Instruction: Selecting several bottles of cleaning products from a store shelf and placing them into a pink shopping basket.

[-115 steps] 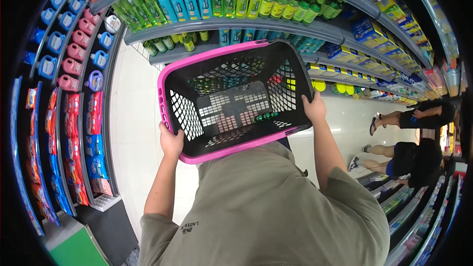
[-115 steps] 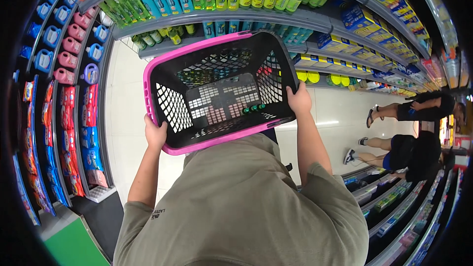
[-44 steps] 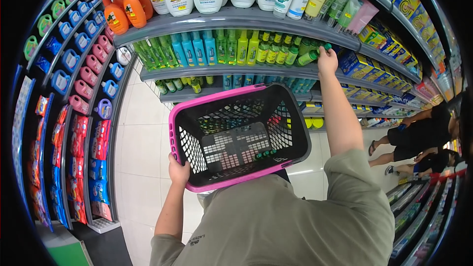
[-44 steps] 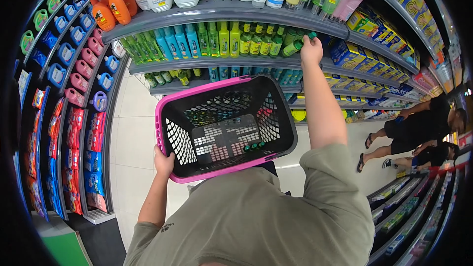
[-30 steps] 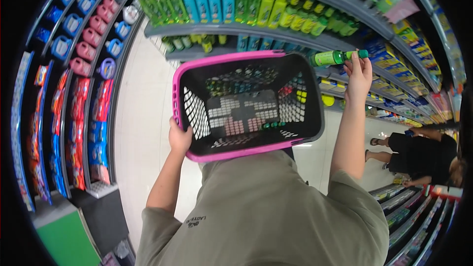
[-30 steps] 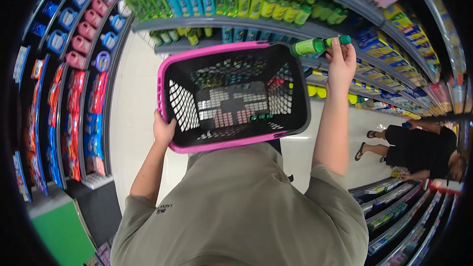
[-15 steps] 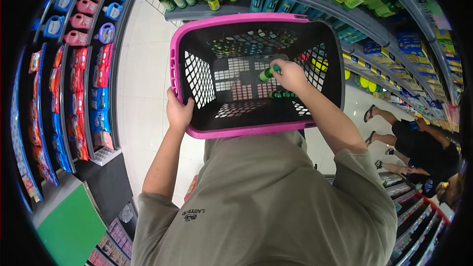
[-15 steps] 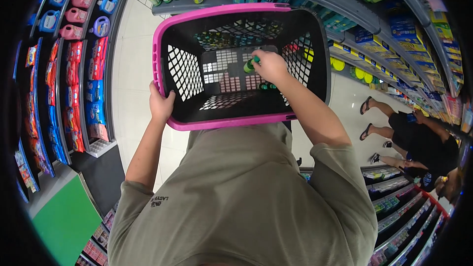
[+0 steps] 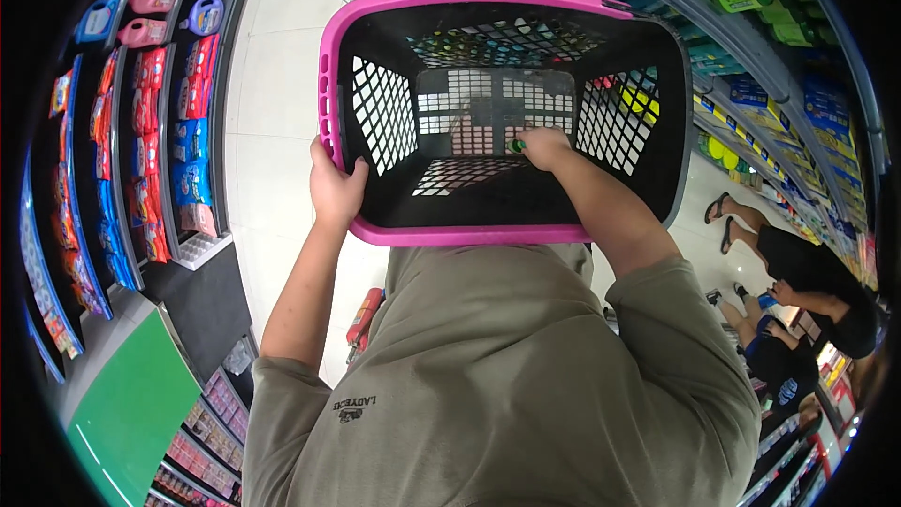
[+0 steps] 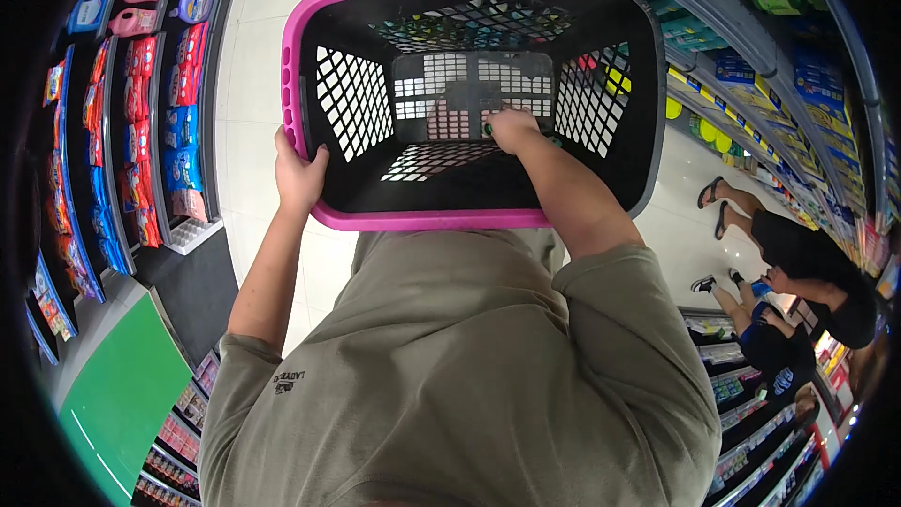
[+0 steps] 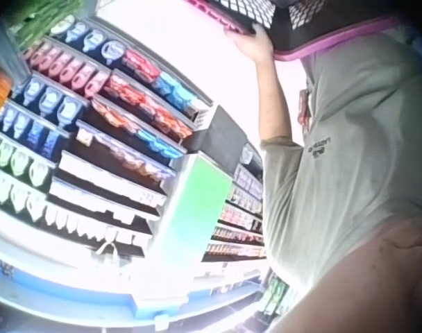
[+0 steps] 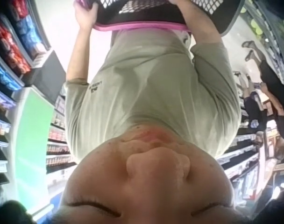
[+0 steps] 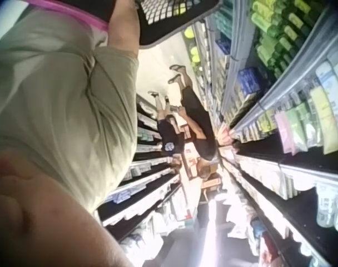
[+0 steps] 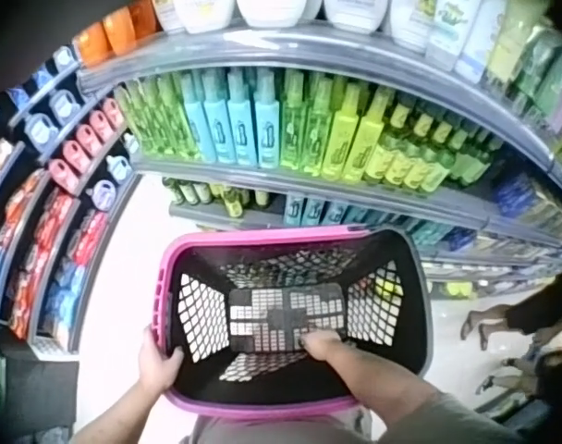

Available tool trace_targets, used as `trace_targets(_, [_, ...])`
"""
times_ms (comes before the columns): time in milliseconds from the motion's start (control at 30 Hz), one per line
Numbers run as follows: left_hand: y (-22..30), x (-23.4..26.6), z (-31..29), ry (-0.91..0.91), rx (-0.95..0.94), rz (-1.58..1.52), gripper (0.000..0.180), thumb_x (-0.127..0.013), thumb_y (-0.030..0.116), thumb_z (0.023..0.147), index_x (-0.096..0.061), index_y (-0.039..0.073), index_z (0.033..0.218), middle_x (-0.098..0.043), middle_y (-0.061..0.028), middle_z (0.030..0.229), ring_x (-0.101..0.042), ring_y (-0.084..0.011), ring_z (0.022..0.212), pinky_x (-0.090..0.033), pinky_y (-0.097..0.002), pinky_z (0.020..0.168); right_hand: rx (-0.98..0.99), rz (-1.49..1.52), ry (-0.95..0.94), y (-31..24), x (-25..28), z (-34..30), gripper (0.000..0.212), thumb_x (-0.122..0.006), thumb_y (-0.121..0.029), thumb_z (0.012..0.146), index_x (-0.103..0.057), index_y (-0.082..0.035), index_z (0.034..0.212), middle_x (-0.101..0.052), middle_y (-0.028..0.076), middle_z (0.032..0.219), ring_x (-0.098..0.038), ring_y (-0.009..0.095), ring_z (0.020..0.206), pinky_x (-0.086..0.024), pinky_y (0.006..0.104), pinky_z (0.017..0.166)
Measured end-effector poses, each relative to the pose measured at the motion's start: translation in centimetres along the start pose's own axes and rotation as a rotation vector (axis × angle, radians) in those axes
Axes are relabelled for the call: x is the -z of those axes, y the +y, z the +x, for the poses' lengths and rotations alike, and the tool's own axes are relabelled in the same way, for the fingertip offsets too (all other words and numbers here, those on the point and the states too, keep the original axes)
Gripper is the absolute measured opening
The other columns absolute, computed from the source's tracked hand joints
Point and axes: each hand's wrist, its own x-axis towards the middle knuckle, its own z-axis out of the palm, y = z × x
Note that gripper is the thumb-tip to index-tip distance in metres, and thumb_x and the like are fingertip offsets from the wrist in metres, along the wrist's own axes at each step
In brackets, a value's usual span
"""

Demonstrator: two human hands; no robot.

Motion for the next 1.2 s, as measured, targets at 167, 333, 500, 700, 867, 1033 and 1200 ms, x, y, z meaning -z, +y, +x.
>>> trace_targets(167, [0.5, 0.0, 0.0, -0.014, 0.023, 0.009, 0.062, -0.066, 0.011, 0.077, -0.035, -0.002, 0.129, -0.065, -0.0189, 0.096, -0.063, -0.0296, 0.072, -0.05, -0.0387, 0.07, -0.03, 0.004, -0.099, 0.4, -0.8, 0.0, 0.031, -0.05, -0.01, 0.087, -0.065, -0.016, 0.114, -0.064, 0.011, 0.118, -0.06, 0.027, 0.112, -0.043, 0.0436, 0.095])
trace_targets(333, [0.9, 0.2, -0.1, -0.037, 0.082, 0.015, 0.06, -0.066, 0.009, 0.077, -0.036, -0.002, 0.128, -0.065, -0.0166, 0.092, -0.062, -0.0268, 0.068, -0.049, -0.0371, 0.068, -0.071, 0.03, -0.146, 0.0, -0.5, -0.6, 0.035, -0.048, -0.005, 0.087, -0.065, -0.016, 0.116, -0.064, 0.011, 0.12, -0.059, 0.027, 0.114, -0.039, 0.0429, 0.099])
trace_targets(500, [1.0, 0.1, 0.0, -0.029, 0.065, 0.009, 0.059, -0.065, 0.009, 0.078, -0.036, -0.002, 0.128, -0.065, -0.0162, 0.093, -0.062, -0.0262, 0.068, -0.049, -0.0367, 0.068, -0.039, -0.072, -0.182, 0.5, -2.3, 0.1, 0.042, -0.049, -0.002, 0.085, -0.061, -0.018, 0.122, -0.066, 0.011, 0.113, -0.061, 0.026, 0.11, -0.039, 0.0434, 0.095])
trace_targets(700, [0.3, 0.0, -0.1, 0.008, 0.003, -0.003, 0.059, -0.065, 0.009, 0.078, -0.036, -0.002, 0.128, -0.065, -0.0176, 0.095, -0.062, -0.0279, 0.071, -0.05, -0.0375, 0.07, -0.03, -0.041, -0.2, 0.0, -1.5, -0.2, 0.048, -0.049, 0.001, 0.084, -0.057, -0.017, 0.127, -0.063, 0.012, 0.119, -0.058, 0.027, 0.115, -0.037, 0.0448, 0.1])
trace_targets(867, [0.9, 0.3, 0.0, -0.043, 0.086, -0.015, 0.061, -0.066, 0.01, 0.077, -0.036, -0.002, 0.129, -0.065, -0.0196, 0.098, -0.064, -0.0313, 0.078, -0.05, -0.0385, 0.073, -0.07, 0.024, -0.177, 0.2, 0.5, -1.0, 0.048, -0.056, -0.008, 0.083, -0.055, -0.018, 0.13, -0.063, 0.011, 0.121, -0.058, 0.029, 0.115, -0.043, 0.0453, 0.096])
trace_targets(1033, [0.2, 0.1, -0.1, -0.039, 0.044, -0.024, 0.063, -0.065, 0.011, 0.076, -0.034, -0.001, 0.13, -0.065, -0.0204, 0.099, -0.065, -0.0349, 0.084, -0.051, -0.0412, 0.075, -0.062, 0.167, 0.024, 0.5, 6.5, -4.7, 0.046, -0.06, -0.019, 0.084, -0.054, -0.015, 0.13, -0.062, 0.015, 0.121, -0.058, 0.032, 0.114, -0.047, 0.0434, 0.093])
trace_targets(1200, [-0.4, 0.0, -0.2, 0.012, -0.028, -0.04, 0.062, -0.064, 0.009, 0.076, -0.034, 0.0, 0.13, -0.065, -0.0209, 0.099, -0.065, -0.036, 0.084, -0.05, -0.0421, 0.076, -0.036, 0.346, 0.837, 2.1, 11.8, -12.6, 0.036, -0.069, -0.019, 0.076, -0.064, -0.007, 0.11, -0.066, 0.018, 0.106, -0.061, 0.034, 0.102, -0.047, 0.0421, 0.091])
